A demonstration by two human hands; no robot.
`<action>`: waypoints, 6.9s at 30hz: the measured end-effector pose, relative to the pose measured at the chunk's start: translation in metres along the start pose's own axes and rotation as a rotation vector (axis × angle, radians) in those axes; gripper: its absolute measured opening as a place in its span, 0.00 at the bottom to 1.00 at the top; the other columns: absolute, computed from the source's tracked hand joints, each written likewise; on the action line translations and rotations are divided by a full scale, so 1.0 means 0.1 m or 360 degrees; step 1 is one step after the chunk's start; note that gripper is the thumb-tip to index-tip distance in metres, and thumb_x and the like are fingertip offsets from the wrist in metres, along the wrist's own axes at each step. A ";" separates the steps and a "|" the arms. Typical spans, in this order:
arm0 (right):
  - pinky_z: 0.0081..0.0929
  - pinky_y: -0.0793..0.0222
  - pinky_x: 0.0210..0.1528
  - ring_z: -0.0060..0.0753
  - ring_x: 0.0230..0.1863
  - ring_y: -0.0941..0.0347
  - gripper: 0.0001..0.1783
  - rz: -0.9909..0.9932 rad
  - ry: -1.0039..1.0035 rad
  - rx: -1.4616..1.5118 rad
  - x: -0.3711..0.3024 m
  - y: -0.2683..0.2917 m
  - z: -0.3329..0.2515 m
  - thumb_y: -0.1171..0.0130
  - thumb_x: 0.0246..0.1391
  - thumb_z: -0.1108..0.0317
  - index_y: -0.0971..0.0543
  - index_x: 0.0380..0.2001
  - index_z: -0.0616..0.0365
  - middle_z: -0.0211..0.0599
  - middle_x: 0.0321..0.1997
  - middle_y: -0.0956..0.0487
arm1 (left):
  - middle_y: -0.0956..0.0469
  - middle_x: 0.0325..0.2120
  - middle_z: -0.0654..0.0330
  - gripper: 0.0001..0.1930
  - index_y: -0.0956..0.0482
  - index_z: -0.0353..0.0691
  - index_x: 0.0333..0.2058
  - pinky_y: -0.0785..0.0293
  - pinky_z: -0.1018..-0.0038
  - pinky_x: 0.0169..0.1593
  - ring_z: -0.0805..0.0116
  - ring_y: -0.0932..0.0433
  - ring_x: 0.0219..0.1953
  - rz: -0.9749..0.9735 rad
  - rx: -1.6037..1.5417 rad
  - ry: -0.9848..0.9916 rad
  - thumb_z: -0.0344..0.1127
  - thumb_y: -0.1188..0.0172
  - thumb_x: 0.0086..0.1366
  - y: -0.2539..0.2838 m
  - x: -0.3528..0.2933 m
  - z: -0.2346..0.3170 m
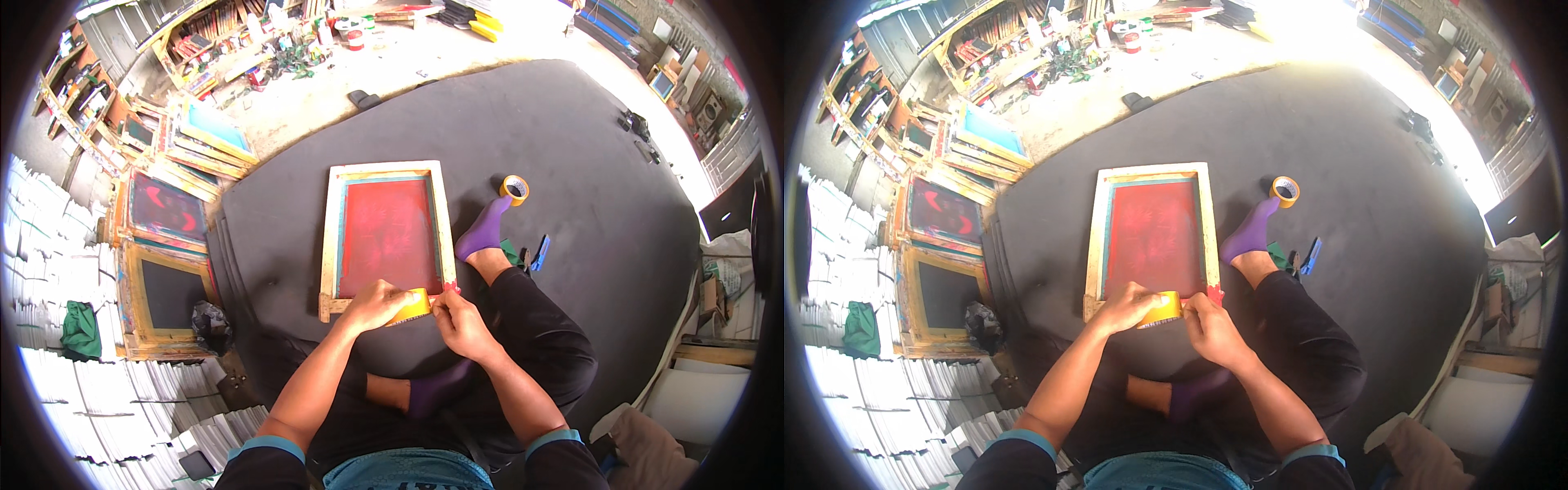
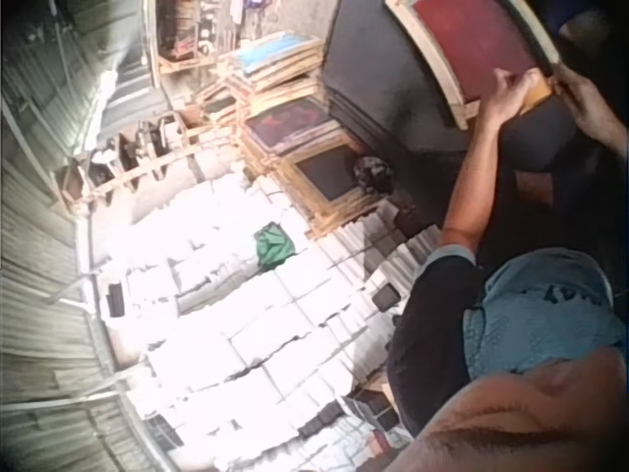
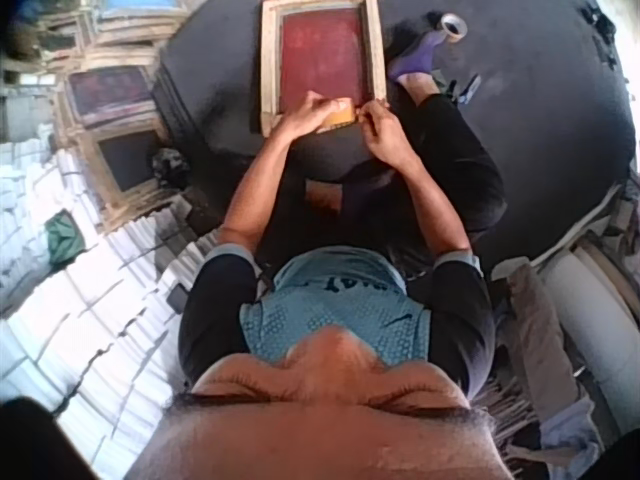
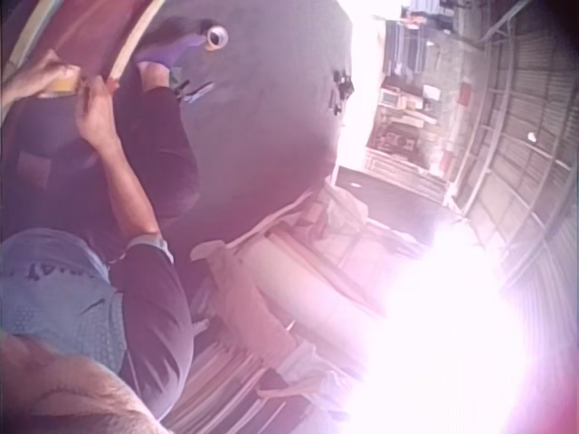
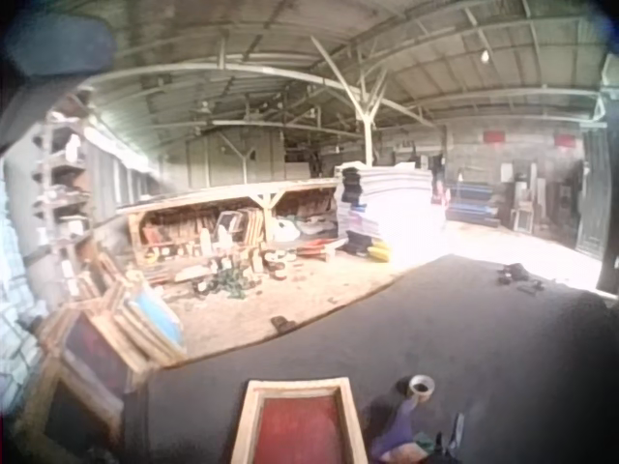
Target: The person sits on the floor and prepares a screen printing frame by wiping the red mesh surface with a cloth and then applying yellow tape along the edges of the frame. The person uses a utility knife to cut the tape and smooths it down with their fingers.
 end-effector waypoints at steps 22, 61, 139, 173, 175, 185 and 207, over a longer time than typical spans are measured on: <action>0.42 0.26 0.40 0.54 0.36 0.20 0.05 0.0431 -0.0076 -0.0118 -0.09 -0.21 0.08 0.39 0.64 0.79 0.26 0.36 0.66 0.54 0.33 0.20 | 0.14 0.37 0.60 0.18 0.15 0.29 0.51 0.23 0.68 0.48 0.74 0.20 0.41 0.0039 -0.0129 0.0032 0.38 0.38 0.70 -0.05 -0.06 -0.04; 0.29 0.22 0.45 0.29 0.38 0.18 0.19 0.0293 -0.0508 0.0652 -0.14 -0.47 0.53 0.37 0.71 0.59 0.20 0.49 0.69 0.39 0.37 0.15 | 0.14 0.30 0.51 0.25 0.12 0.28 0.44 0.23 0.68 0.40 0.68 0.17 0.35 0.0234 -0.0415 0.0132 0.51 0.37 0.68 -0.16 -0.34 -0.52; 0.56 0.23 0.45 0.64 0.39 0.16 0.17 0.0637 -0.0890 -0.0357 0.16 -0.69 0.25 0.43 0.68 0.53 0.20 0.42 0.58 0.53 0.33 0.14 | 0.17 0.50 0.68 0.17 0.16 0.47 0.52 0.45 0.46 0.72 0.64 0.25 0.57 0.1638 0.0893 -0.0430 0.40 0.35 0.65 -0.76 -0.21 -0.31; 0.50 0.36 0.67 0.42 0.59 0.26 0.31 -0.0075 0.0187 -0.1379 0.15 -1.53 1.46 0.28 0.53 0.52 0.23 0.57 0.53 0.36 0.53 0.20 | 0.23 0.26 0.64 0.03 0.13 0.29 0.36 0.27 0.74 0.39 0.75 0.23 0.32 0.1682 -0.0045 -0.0439 0.23 0.29 0.65 0.27 -0.73 -0.71; 0.51 0.35 0.66 0.42 0.59 0.25 0.29 -0.0108 0.0151 -0.1331 0.16 -1.56 1.49 0.30 0.55 0.54 0.23 0.57 0.52 0.36 0.53 0.20 | 0.24 0.25 0.67 0.03 0.12 0.30 0.37 0.26 0.77 0.40 0.77 0.23 0.32 0.1658 -0.0053 -0.0423 0.23 0.29 0.66 0.29 -0.75 -0.71; 0.48 0.25 0.58 0.46 0.52 0.19 0.19 0.0010 -0.0076 -0.0534 0.10 -1.26 1.44 0.32 0.61 0.60 0.17 0.51 0.59 0.42 0.48 0.15 | 0.15 0.32 0.65 0.10 0.12 0.25 0.46 0.26 0.80 0.41 0.83 0.23 0.34 0.1449 -0.0999 -0.0288 0.25 0.29 0.68 0.15 -0.57 -0.88; 0.39 0.21 0.42 0.52 0.40 0.17 0.25 0.0124 0.0207 -0.0140 0.14 -0.79 0.52 0.20 0.43 0.70 0.18 0.46 0.60 0.47 0.38 0.17 | 0.15 0.33 0.66 0.10 0.11 0.34 0.41 0.24 0.74 0.47 0.78 0.21 0.35 0.1297 -0.1594 0.0181 0.35 0.28 0.69 -0.27 -0.50 -1.28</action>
Point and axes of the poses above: each hand's wrist, its own x-axis towards the middle knuckle, its own y-axis out of the back of the hand, z = x × y, the point moved 6 cm from there along x, towards the middle knuckle
